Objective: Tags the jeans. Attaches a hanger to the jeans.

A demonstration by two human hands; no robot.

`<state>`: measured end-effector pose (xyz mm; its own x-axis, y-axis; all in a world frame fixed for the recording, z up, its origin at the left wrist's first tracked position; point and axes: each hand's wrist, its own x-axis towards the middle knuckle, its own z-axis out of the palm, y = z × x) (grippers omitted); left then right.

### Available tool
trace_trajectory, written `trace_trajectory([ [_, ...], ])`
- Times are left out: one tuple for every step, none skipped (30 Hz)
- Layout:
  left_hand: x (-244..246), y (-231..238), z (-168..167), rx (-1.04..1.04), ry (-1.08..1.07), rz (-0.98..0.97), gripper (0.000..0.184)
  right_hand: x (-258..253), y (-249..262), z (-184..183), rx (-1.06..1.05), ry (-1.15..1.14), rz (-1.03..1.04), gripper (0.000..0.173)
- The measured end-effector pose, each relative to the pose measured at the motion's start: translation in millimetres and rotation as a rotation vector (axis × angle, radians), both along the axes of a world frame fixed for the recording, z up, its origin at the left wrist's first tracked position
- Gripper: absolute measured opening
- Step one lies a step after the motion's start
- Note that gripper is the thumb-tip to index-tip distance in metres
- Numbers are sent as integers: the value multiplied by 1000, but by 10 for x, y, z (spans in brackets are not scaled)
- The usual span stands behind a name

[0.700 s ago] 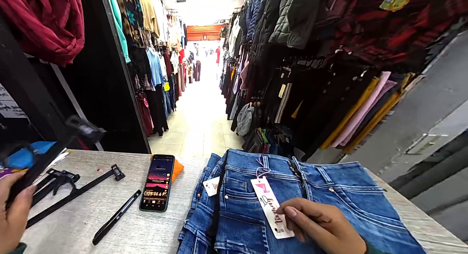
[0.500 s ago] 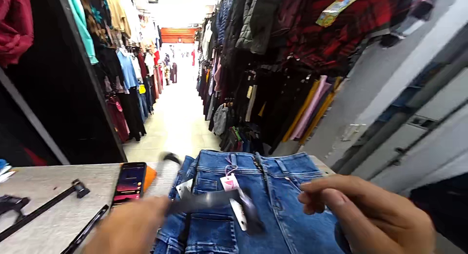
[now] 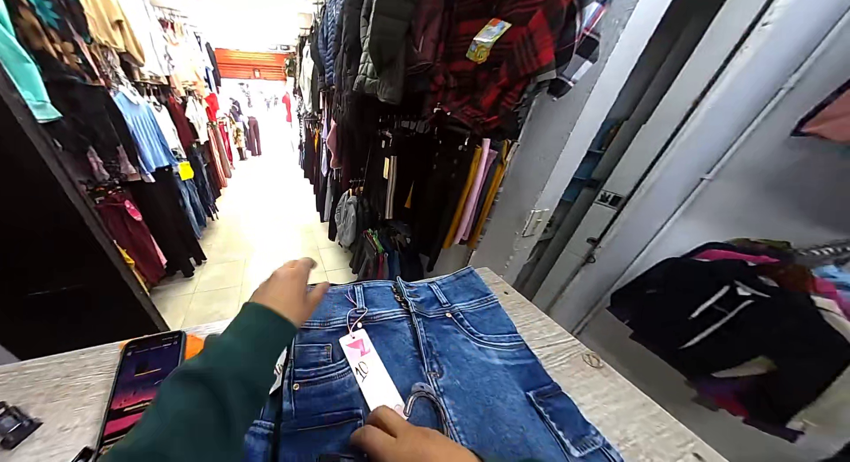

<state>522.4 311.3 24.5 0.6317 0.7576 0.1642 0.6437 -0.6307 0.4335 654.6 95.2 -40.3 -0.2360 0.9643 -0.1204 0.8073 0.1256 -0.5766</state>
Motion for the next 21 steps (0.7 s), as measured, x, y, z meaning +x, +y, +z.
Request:
trace_trajectory([
  [84,235,-126,-118,18,102,60,0,19,0,-12,12,7,35],
  [143,425,-305,-204,7,168,66,16,28,14,-6,40,26,32],
  [178,561,-477,-284,-11,200,69,45,25,53,21,77,47,30],
  [194,625,-589,-355,-55,210,69,85,12,117,56,108,66,28],
  [196,633,-643,-411,-123,218,68,137,-9,218,83,116,73,26],
  [187,613,-667,-445,-207,227,67,209,-31,341,129,93,68,24],
  [168,586,-669,-460,-284,230,64,308,-38,473,192,43,63,21],
  [147,561,-664,-459,-346,232,61,449,4,566,288,-19,82,17],
  [132,537,-662,-450,-396,236,59,598,97,624,385,-82,95,15],
  [120,519,-654,-446,-433,237,59,726,230,666,460,-136,83,15],
  [109,504,-637,-448,-448,233,62,832,395,693,508,-178,52,15],
  [98,487,-629,-458,-449,221,63,915,580,710,517,-199,19,16],
  [87,471,-632,-475,-442,199,59,966,768,719,489,-194,-9,17],
  [81,472,-674,-489,-443,165,51,997,947,706,436,-172,-28,21],
  [82,467,-711,-502,-450,122,44,1016,1117,671,371,-135,-39,26],
  [83,459,-722,-514,-458,78,41,1017,1275,630,308,-93,-41,31],
  [77,451,-723,-523,-467,44,42,1002,1409,579,250,-51,-32,36],
  [68,442,-726,-537,-486,24,44,984,1519,512,209,-15,-16,40],
  [62,432,-723,-551,-515,19,46,969,1612,443,195,12,-2,42],
  [61,427,-711,-568,-546,23,49,953,1683,390,189,32,19,44],
  [64,434,-701,-588,-566,35,53,944,1734,343,199,43,47,44],
])
